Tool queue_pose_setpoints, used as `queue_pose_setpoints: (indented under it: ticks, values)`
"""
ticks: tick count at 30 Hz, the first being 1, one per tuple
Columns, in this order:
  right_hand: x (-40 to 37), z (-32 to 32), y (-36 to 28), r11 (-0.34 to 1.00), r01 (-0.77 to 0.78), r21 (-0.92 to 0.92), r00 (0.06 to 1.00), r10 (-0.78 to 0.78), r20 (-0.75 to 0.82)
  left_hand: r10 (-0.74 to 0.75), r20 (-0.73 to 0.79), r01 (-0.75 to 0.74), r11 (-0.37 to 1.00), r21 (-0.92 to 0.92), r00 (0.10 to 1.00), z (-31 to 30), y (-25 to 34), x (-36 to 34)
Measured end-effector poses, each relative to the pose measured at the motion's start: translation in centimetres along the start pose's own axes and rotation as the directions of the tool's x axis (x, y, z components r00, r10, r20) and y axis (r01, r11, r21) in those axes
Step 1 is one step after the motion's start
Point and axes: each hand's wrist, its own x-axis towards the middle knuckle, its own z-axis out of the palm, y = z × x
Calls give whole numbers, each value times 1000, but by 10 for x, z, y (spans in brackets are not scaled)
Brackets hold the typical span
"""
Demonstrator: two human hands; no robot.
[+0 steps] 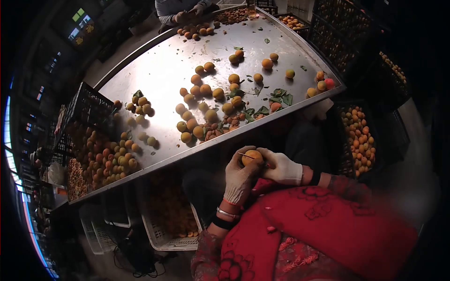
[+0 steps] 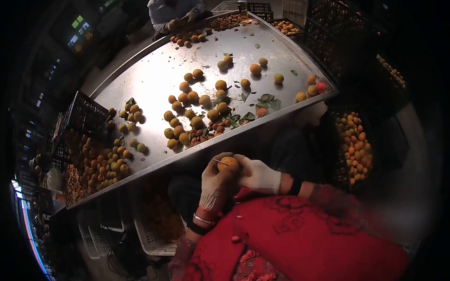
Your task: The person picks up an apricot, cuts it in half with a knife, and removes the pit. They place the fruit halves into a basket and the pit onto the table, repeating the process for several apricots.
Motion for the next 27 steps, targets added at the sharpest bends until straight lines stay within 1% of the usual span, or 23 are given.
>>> queue_pose_setpoints:
  ticks: [2, 3, 4, 5, 6, 7, 8, 9, 11, 12, 14, 15, 16, 17, 20, 21, 22, 24, 25, 26, 27]
  values:
    - [0, 0, 1, 999, 29, 35, 999, -28, -18, -64, -15, 64, 998, 21, 998, 0, -1, 2]
    - [0, 0, 3, 999, 36, -19, 999, -36, -22, -66, -17, 66, 998, 20, 998, 2, -2, 3]
    - [0, 1, 3, 997, 42, -72, 999, -44, -24, -69, -47, 74, 992, 101, 997, 4, -2, 4]
    - [-2, 1, 0, 997, 39, -68, 999, -40, -21, -71, -78, 84, 980, 182, 994, 5, -2, 5]
    - [-4, 0, -11, 988, -76, -134, 997, 73, -26, -74, -82, 88, 979, 182, 994, 5, -2, 6]
    - [-5, 0, -16, 962, -188, -198, 982, 184, -39, -107, -71, 116, 985, 130, 992, 5, -3, 7]
    - [-5, 1, -15, 962, -189, -195, 982, 186, -38, -138, -56, 143, 987, 78, 989, 5, -4, 7]
    - [-6, 2, -13, 950, -217, -225, 976, 214, -39, -139, -56, 144, 987, 78, 989, 3, -7, 7]
    - [-6, 2, -11, 936, -245, -254, 969, 243, -42, -131, 27, 133, 987, -95, 991, -3, -15, 10]
    - [-6, 2, -10, 943, -225, -244, 974, 222, -42, -132, 27, 134, 986, -96, 991, -5, -16, 11]
    - [-6, 4, -7, 950, -209, -232, 978, 206, -36, -171, 66, 180, 969, -171, 983, -8, -17, 11]
    - [-6, 5, -3, 967, -162, -199, 987, 157, -37, -175, 62, 184, 967, -176, 983, -9, -18, 10]
    - [-7, 5, -1, 979, -116, -166, 993, 111, -39, -106, 70, 113, 987, -115, 992, -9, -19, 9]
    - [-7, 5, 0, 978, -125, -164, 992, 121, -34, -39, 82, 43, 998, -54, 996, -9, -21, 8]
    - [-7, 4, 0, 976, -161, -146, 987, 159, -25, -59, 99, 68, 993, -93, 993, -9, -19, 7]
    - [-7, 3, -2, 976, -194, -101, 981, 194, -14, -93, 104, 107, 984, -140, 990, -10, -20, 8]
    - [-6, 3, -4, 973, -226, -56, 974, 226, -2, -92, 107, 107, 985, -138, 990, -10, -21, 8]
    - [-6, 1, -6, 968, -247, -36, 969, 248, 13, -103, 67, 117, 961, -250, 992, -7, -21, 7]
    - [-6, 0, -6, 962, -271, -17, 962, 271, 31, -102, 70, 116, 961, -249, 992, -6, -20, 6]
    - [-6, 0, -5, 963, -270, -19, 962, 270, 28, -113, 73, 129, 950, -284, 991, -5, -17, 5]
    - [-6, 2, -2, 975, -223, 18, 975, 223, 18, -125, 75, 143, 937, -319, 989, -4, -16, 4]
